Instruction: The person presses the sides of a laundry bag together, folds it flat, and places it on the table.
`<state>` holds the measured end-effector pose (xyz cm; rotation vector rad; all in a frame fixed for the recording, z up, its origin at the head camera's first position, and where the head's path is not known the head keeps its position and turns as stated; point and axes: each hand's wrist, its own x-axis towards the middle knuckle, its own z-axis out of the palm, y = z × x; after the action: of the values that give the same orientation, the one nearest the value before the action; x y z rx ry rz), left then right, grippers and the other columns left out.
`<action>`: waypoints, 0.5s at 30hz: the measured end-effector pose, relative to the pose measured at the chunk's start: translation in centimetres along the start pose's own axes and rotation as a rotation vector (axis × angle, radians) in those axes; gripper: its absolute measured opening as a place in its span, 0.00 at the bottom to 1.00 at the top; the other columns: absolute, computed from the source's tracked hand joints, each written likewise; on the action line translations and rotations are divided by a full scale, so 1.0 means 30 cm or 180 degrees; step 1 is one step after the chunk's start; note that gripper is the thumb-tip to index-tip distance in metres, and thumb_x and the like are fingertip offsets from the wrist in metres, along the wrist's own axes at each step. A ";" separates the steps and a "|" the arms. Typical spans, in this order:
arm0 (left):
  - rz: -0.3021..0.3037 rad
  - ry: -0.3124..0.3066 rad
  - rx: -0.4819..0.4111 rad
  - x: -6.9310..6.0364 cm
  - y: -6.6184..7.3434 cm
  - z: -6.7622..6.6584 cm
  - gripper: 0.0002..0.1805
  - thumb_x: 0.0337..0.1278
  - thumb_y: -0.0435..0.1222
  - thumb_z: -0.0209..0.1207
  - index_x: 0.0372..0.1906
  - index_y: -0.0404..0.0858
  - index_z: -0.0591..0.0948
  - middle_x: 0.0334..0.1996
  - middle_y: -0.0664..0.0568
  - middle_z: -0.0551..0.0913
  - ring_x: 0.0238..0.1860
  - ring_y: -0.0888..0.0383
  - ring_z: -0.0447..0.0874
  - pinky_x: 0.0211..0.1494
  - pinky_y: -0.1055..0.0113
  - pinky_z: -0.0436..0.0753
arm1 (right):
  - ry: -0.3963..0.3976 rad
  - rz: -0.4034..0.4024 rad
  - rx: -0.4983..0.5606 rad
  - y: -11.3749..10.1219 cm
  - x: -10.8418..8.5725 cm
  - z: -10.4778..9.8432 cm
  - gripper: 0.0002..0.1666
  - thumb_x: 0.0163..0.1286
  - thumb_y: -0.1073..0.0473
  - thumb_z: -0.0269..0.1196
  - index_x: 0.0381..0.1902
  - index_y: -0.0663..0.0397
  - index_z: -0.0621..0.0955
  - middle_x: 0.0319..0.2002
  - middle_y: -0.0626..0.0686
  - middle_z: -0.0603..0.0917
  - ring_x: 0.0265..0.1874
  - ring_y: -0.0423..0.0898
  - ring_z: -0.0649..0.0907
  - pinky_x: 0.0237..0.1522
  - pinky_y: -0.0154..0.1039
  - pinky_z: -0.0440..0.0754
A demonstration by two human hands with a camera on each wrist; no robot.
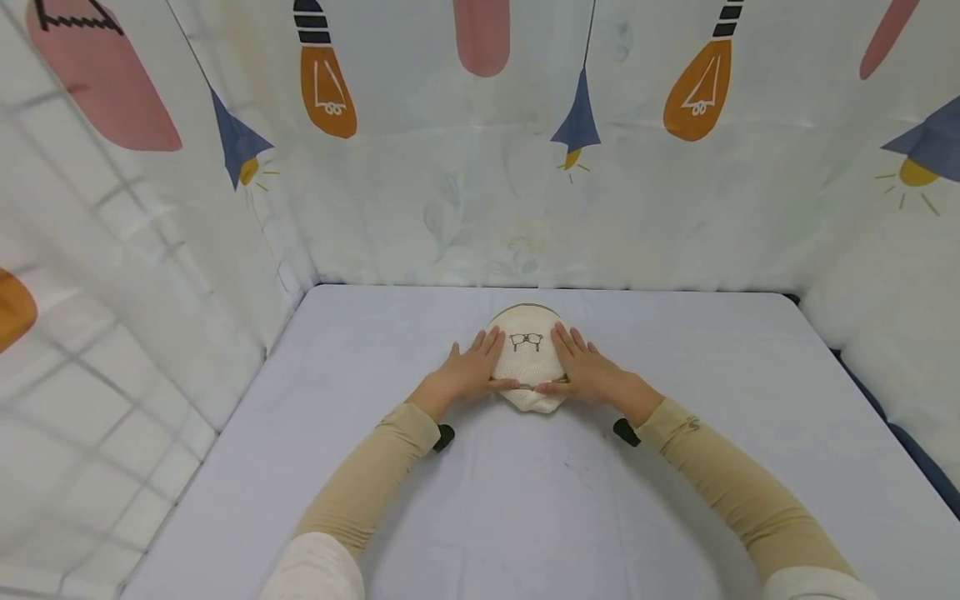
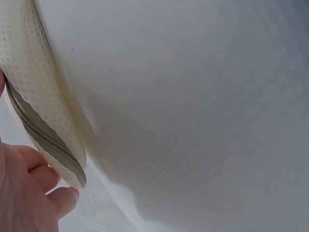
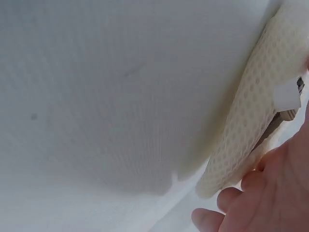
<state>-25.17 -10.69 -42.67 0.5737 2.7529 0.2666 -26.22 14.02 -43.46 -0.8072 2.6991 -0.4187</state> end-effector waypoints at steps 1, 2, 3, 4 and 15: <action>-0.0004 -0.0009 -0.0001 0.000 0.001 0.001 0.56 0.70 0.66 0.50 0.83 0.35 0.40 0.83 0.44 0.36 0.82 0.45 0.35 0.77 0.32 0.46 | 0.0021 -0.0016 -0.0034 0.003 0.002 0.003 0.67 0.72 0.28 0.58 0.81 0.68 0.38 0.81 0.64 0.35 0.79 0.66 0.40 0.76 0.67 0.46; -0.0010 -0.0015 0.0007 0.000 0.002 0.002 0.56 0.70 0.66 0.50 0.83 0.35 0.40 0.83 0.44 0.36 0.82 0.45 0.35 0.77 0.32 0.46 | 0.0027 -0.0024 -0.0063 0.005 0.004 0.005 0.67 0.72 0.28 0.58 0.81 0.68 0.38 0.81 0.64 0.36 0.79 0.66 0.40 0.76 0.67 0.47; -0.0015 -0.0024 0.0008 0.001 0.003 0.003 0.56 0.70 0.66 0.50 0.83 0.35 0.40 0.83 0.44 0.36 0.82 0.45 0.35 0.77 0.32 0.46 | 0.0018 -0.0025 -0.0081 0.008 0.005 0.007 0.67 0.72 0.28 0.58 0.81 0.68 0.38 0.81 0.64 0.36 0.79 0.66 0.40 0.76 0.66 0.47; -0.0020 -0.0029 0.0006 0.002 0.005 0.004 0.56 0.70 0.66 0.50 0.83 0.35 0.40 0.83 0.44 0.36 0.82 0.45 0.34 0.77 0.32 0.45 | 0.0003 -0.0026 -0.0091 0.011 0.007 0.008 0.67 0.72 0.28 0.58 0.81 0.67 0.37 0.81 0.64 0.35 0.79 0.66 0.40 0.76 0.66 0.47; -0.0102 -0.0104 0.0294 0.018 0.015 0.017 0.55 0.72 0.65 0.47 0.82 0.34 0.38 0.83 0.43 0.34 0.82 0.44 0.34 0.76 0.32 0.48 | -0.0153 -0.0099 0.0086 0.022 0.016 0.007 0.66 0.74 0.30 0.57 0.80 0.70 0.36 0.81 0.66 0.34 0.78 0.67 0.38 0.75 0.67 0.46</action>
<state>-25.30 -10.00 -43.18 0.5517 2.7516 0.1220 -26.84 14.23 -43.98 -0.8416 2.6341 -0.4362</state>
